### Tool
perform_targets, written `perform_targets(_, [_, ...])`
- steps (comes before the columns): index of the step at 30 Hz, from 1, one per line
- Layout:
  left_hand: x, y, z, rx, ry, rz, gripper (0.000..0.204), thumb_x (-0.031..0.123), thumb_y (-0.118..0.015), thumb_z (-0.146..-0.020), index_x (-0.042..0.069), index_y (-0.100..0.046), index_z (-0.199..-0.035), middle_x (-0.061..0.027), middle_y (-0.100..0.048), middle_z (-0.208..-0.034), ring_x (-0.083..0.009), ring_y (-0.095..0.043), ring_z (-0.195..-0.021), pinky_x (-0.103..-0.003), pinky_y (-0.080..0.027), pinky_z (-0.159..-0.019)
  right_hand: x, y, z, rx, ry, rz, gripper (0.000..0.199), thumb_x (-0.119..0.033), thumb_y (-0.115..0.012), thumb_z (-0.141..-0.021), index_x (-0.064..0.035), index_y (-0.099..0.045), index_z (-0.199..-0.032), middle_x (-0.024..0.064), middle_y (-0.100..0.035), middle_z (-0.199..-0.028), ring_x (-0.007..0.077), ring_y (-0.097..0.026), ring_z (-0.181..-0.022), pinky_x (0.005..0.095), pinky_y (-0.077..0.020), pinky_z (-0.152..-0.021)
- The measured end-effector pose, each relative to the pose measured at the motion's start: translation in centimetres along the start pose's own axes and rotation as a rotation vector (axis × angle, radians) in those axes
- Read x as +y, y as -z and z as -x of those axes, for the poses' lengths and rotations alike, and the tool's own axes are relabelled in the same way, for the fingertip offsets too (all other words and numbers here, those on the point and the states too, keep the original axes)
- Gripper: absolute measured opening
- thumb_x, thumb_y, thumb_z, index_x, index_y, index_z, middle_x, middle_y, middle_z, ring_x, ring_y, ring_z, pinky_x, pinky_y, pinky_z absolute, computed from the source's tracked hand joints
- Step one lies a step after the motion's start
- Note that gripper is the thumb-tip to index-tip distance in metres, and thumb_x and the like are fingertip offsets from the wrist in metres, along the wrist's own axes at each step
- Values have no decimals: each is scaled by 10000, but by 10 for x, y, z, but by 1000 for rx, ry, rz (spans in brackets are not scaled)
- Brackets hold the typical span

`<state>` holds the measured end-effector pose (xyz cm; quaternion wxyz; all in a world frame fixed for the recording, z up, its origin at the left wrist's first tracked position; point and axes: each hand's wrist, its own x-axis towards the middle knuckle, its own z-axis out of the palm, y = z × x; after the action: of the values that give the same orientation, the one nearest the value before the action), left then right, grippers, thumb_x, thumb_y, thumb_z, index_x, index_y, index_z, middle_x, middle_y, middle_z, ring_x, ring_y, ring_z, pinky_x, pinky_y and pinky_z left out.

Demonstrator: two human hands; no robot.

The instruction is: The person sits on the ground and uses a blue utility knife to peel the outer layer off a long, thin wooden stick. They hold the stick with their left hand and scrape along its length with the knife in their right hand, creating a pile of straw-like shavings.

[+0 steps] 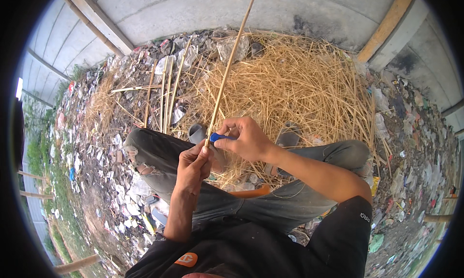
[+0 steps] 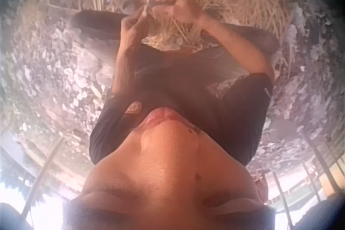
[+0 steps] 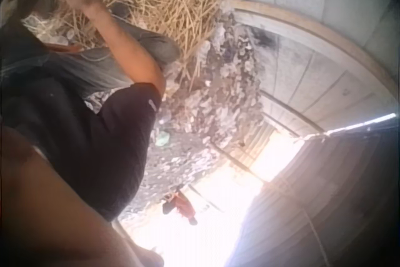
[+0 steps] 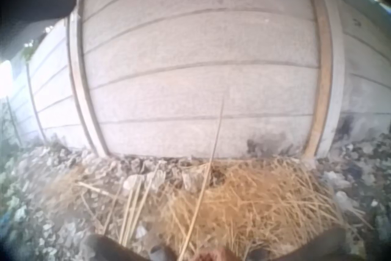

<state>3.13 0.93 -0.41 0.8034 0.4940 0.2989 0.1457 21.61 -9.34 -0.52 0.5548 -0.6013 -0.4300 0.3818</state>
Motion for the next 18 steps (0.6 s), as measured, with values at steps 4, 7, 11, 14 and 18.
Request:
perform_targets(4, [0, 0, 2, 5, -4, -6, 329, 171, -585, -1028, 39, -628, -1326, 54, -553, -741, 9, -353, -488, -187, -240, -429, -7, 1, 1, -37, -172, -198, 169, -83, -797, -843, -14, -661, -919, 55, -686, -715, 33, -511, -496, 231, -355, -426])
perform_targets(7, [0, -1, 3, 4, -9, 4, 302, 176, -584, -1030, 33, -647, -1288, 63, -537, -702, 10, -345, -479, -192, -233, -426, -2, 0, 1, -49, -245, -373, 174, -91, -800, -842, -18, -664, -921, 65, -687, -717, 40, -506, -474, 234, -357, -413])
perform_targets(11, [1, -3, 1, 30, -34, -7, 273, 182, -584, -1031, 27, -669, -1239, 77, -503, -642, 9, -332, -463, -200, -217, -424, -6, -6, 6, 115, 201, 272, 184, -114, -788, -836, -31, -670, -949, 51, -716, -749, 84, -625, -597, 272, -460, -510])
perform_targets(14, [0, 1, -3, -17, -28, -8, 260, 174, -587, -1029, 14, -676, -1214, 70, -512, -647, 6, -337, -461, -202, -221, -423, -6, -11, 10, 174, 346, 438, 190, -125, -776, -834, -34, -670, -963, 33, -721, -756, 111, -684, -675, 296, -512, -571])
perform_targets(18, [0, 2, 0, -8, -9, -9, 294, 173, -598, -1023, 0, -660, -1252, 66, -523, -668, 3, -345, -469, -204, -219, -425, 1, -7, 6, 38, 126, 53, 186, -133, -772, -846, -25, -671, -957, 40, -711, -752, 97, -666, -655, 285, -489, -548])
